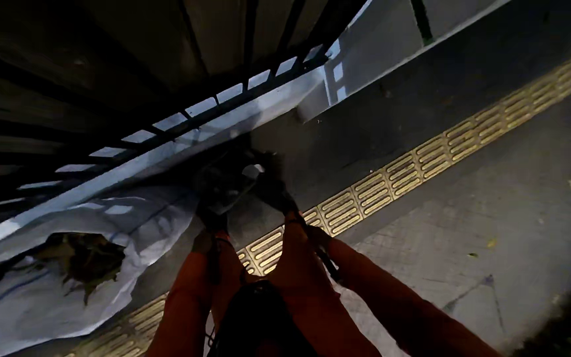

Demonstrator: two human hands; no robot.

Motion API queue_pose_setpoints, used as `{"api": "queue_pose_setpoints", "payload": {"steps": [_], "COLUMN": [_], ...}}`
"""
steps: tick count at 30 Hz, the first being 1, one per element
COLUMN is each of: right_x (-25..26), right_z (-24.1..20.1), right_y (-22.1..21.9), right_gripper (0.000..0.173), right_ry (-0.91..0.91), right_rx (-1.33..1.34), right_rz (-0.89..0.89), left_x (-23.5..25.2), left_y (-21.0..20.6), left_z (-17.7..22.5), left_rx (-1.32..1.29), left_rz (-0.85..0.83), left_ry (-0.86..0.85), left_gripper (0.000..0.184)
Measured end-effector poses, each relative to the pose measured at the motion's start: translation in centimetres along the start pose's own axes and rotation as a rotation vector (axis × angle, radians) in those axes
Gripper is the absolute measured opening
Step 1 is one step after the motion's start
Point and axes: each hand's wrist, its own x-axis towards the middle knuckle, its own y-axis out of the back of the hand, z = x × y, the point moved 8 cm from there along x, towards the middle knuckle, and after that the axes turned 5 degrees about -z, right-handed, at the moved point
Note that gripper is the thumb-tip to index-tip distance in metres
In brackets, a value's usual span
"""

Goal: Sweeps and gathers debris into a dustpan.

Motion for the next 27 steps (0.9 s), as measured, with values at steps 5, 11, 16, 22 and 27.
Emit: {"api": "queue_pose_setpoints", "payload": {"steps": [5, 11, 16, 22, 27], "right_x": [-7.3, -3.1, 0.2, -5.8, 4.8], "right_z": [6.7, 2.5, 0.2, 1.1, -6.4], "right_y": [8.6, 12.3, 14.9, 15.9, 11.9], "right_gripper": [0.063, 0.072, 0.059, 0.069, 0.072], "right_ry": [0.004, 0.055, 0.052, 0.09, 0.071], "right_rx": [-0.104, -0.355, -0.724, -0.832, -1.002], "right_rz": [-0.136, 0.046, -0.158, 0.017, 0.043], "left_x": [0.4, -0.4, -1.8, -4.5, -4.4], "left_y": [-6.6, -15.9, -20.6, -27.8, -30.6], "left_z": [0.3, -0.2, 1.5, 0.4, 0.3], "left_rx": [-0.514, -1.305, -1.692, -2.095, -2.178], "left_rz": [0.104, 0.119, 0.165, 0.129, 0.135], "left_ry": [0.063, 0.146, 0.192, 0.134, 0.175], "left_gripper": [0.044, 0.03, 0.018, 0.019, 0.017]}}
